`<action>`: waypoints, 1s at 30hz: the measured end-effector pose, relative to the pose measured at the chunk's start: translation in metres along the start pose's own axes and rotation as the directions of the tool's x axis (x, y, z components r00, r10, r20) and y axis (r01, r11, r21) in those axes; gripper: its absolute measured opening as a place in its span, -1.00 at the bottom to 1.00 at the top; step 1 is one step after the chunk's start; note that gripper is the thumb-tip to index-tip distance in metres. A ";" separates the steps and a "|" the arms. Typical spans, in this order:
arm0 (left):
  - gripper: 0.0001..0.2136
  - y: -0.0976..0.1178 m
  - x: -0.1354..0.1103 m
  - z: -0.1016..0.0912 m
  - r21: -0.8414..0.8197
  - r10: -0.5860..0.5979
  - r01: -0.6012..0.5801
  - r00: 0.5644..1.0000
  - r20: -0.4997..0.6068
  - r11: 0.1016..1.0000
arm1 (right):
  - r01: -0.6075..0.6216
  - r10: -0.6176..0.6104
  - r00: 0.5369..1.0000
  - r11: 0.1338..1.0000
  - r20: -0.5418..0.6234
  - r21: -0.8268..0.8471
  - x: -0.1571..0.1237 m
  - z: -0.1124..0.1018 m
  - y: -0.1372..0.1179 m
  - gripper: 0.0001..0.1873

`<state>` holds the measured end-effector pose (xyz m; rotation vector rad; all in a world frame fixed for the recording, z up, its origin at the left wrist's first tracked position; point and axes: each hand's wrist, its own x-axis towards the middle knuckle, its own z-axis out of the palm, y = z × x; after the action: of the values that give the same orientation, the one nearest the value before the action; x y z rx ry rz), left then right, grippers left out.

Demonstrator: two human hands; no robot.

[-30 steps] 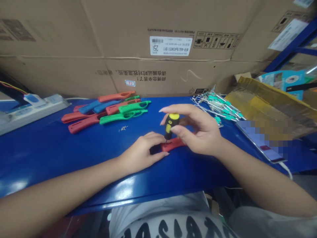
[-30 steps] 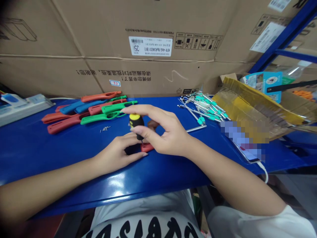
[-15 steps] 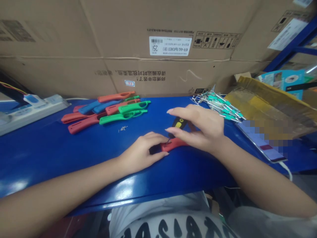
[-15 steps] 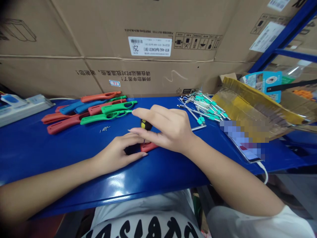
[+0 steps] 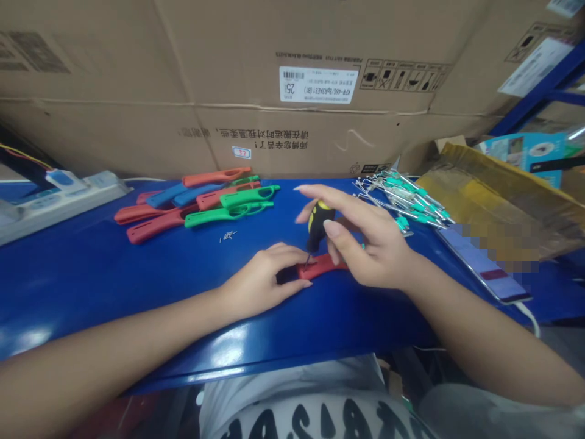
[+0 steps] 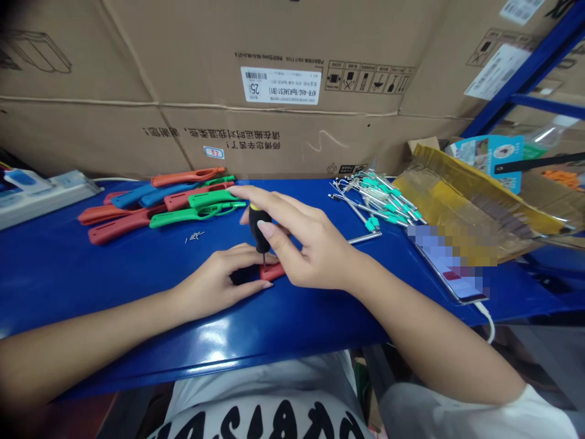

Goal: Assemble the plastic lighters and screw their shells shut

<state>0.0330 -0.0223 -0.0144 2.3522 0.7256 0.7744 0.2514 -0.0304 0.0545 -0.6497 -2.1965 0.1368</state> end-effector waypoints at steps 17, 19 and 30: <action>-0.76 -0.001 0.002 0.001 0.008 0.032 -0.032 0.999 -0.013 0.999 | 0.193 -0.227 0.946 0.968 -0.231 -0.160 -0.001 0.005 0.005 -0.79; -0.76 -0.001 0.001 0.001 0.014 0.027 -0.027 1.000 -0.011 1.000 | 0.193 -0.209 0.956 0.977 -0.205 -0.093 -0.001 0.006 0.003 -0.73; -0.72 -0.001 0.001 0.000 0.006 0.019 -0.019 1.000 0.000 1.000 | 0.177 -0.192 0.953 0.981 -0.236 -0.083 0.000 0.006 0.003 -0.77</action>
<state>0.0340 -0.0213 -0.0146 2.3678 0.7078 0.7811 0.2481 -0.0271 0.0498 -0.4635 -2.0161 -0.1029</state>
